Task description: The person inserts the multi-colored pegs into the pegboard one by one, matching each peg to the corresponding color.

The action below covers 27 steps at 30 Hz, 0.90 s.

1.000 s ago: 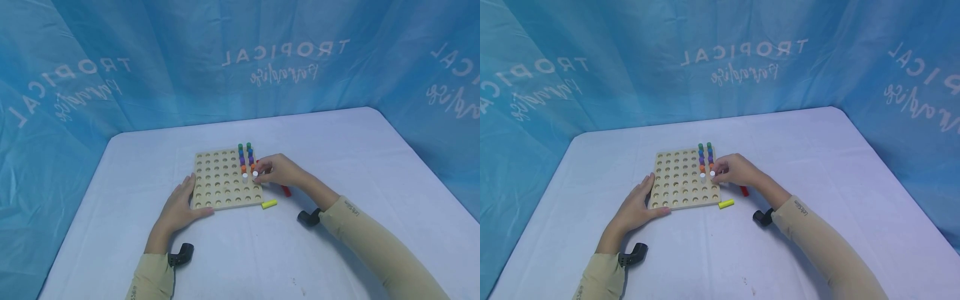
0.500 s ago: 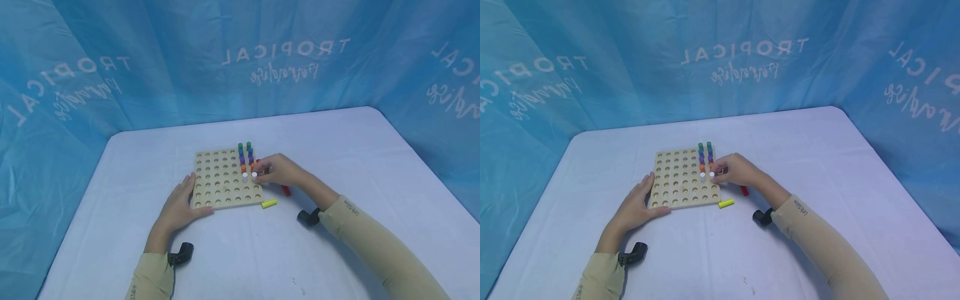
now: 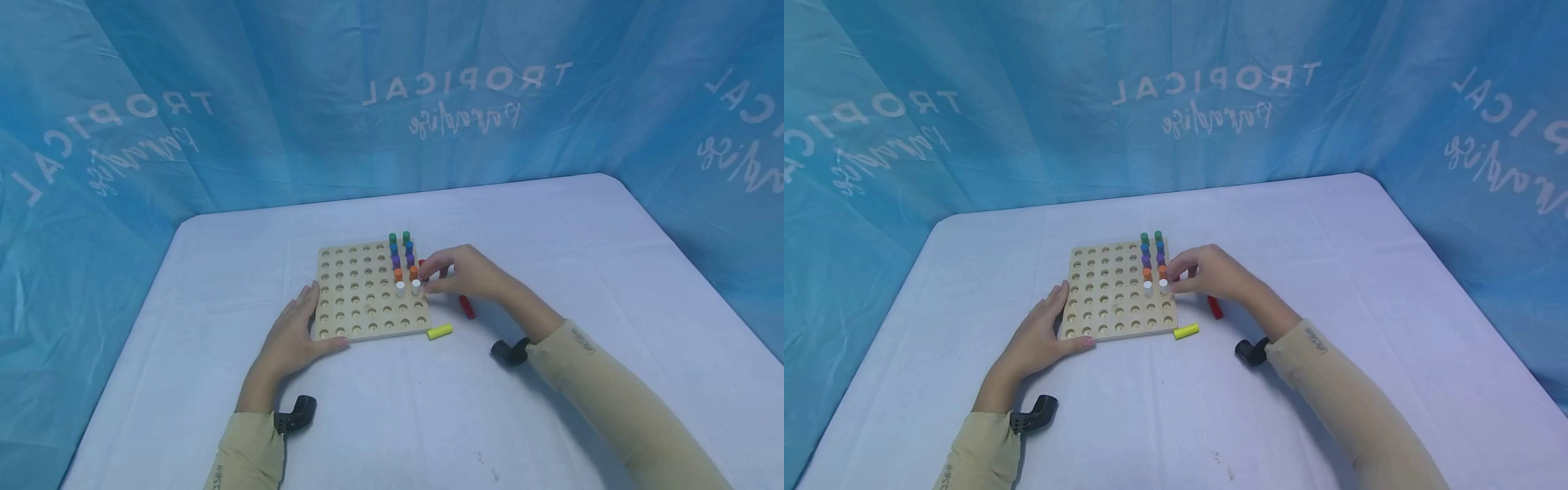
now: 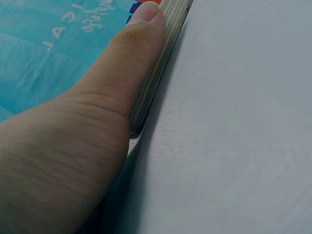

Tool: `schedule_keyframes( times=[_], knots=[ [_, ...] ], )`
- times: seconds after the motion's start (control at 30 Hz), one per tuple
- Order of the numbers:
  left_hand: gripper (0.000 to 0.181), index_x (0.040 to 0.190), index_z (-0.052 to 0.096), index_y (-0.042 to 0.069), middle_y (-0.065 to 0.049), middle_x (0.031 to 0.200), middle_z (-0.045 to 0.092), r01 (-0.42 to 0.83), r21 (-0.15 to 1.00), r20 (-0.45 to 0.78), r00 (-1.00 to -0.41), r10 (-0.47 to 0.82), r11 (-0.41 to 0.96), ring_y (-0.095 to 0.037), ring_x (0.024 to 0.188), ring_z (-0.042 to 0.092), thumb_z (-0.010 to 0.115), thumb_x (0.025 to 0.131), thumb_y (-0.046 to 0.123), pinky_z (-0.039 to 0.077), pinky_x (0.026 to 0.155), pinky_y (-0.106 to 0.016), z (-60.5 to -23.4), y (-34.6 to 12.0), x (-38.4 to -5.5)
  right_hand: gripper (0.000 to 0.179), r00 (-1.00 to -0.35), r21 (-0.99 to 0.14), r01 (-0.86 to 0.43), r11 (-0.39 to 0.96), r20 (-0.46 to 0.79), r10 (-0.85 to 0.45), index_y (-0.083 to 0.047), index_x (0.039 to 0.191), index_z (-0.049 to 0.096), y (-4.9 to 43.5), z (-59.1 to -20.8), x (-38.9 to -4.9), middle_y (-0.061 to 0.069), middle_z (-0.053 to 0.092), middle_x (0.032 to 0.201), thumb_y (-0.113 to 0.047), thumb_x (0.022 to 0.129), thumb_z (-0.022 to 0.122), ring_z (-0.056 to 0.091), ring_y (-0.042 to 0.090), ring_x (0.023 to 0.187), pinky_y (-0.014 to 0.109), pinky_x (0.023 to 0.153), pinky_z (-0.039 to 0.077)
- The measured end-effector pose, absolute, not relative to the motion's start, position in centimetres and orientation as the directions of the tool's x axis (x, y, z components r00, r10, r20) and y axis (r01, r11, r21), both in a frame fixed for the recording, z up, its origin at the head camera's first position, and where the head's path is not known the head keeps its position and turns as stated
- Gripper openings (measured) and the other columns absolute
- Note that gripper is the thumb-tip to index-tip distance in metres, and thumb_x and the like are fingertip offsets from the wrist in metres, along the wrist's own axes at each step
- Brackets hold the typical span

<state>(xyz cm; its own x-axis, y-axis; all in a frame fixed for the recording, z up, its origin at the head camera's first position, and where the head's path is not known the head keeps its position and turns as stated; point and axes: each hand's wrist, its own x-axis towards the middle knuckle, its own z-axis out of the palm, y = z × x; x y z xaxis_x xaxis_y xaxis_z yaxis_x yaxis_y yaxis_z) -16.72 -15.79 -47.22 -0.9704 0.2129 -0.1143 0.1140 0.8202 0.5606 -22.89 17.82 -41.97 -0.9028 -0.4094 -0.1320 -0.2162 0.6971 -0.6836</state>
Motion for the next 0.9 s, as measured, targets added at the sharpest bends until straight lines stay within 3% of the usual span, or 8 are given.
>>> schedule_keyframes(
  times=[0.2, 0.63, 0.9],
  knots=[
    [0.132, 0.161, 0.007, 0.017, -0.012, 0.168, 0.009, 0.109, 0.565, -0.123, -0.969, 0.213, 0.818, -0.038, 0.154, 0.011, 0.076, 0.065, 0.075, 0.013, 0.124, -0.059, -47.1, -15.8, -16.7, 0.027, -0.911, -0.649, -0.248, 0.719, -0.097, -0.402, -0.027, 0.107, 0.074, 19.3, -42.0, -23.1, -0.011, 0.073, 0.106, -0.026, 0.081, 0.084, 0.062, 0.015, 0.094, 0.029, 0.076, 0.056],
    [0.132, 0.161, 0.006, 0.017, -0.012, 0.168, 0.009, 0.098, 0.566, -0.133, -0.969, 0.208, 0.818, -0.038, 0.154, 0.010, 0.076, 0.065, 0.075, 0.011, 0.125, -0.059, -47.1, -15.8, -16.6, 0.025, -0.916, -0.617, -0.164, 0.770, -0.194, -0.350, -0.028, 0.106, 0.077, 20.4, -42.6, -23.3, -0.008, 0.073, 0.110, -0.023, 0.082, 0.083, 0.060, 0.017, 0.096, 0.031, 0.080, 0.052],
    [0.132, 0.161, 0.007, 0.017, -0.012, 0.168, 0.009, 0.100, 0.566, -0.129, -0.970, 0.207, 0.818, -0.039, 0.154, 0.011, 0.075, 0.065, 0.076, 0.012, 0.124, -0.059, -47.1, -15.7, -16.6, 0.029, -0.907, -0.620, -0.183, 0.763, -0.193, -0.374, -0.027, 0.107, 0.078, 20.8, -43.4, -23.7, -0.009, 0.075, 0.107, -0.023, 0.080, 0.084, 0.061, 0.014, 0.093, 0.029, 0.080, 0.052]
  ],
)
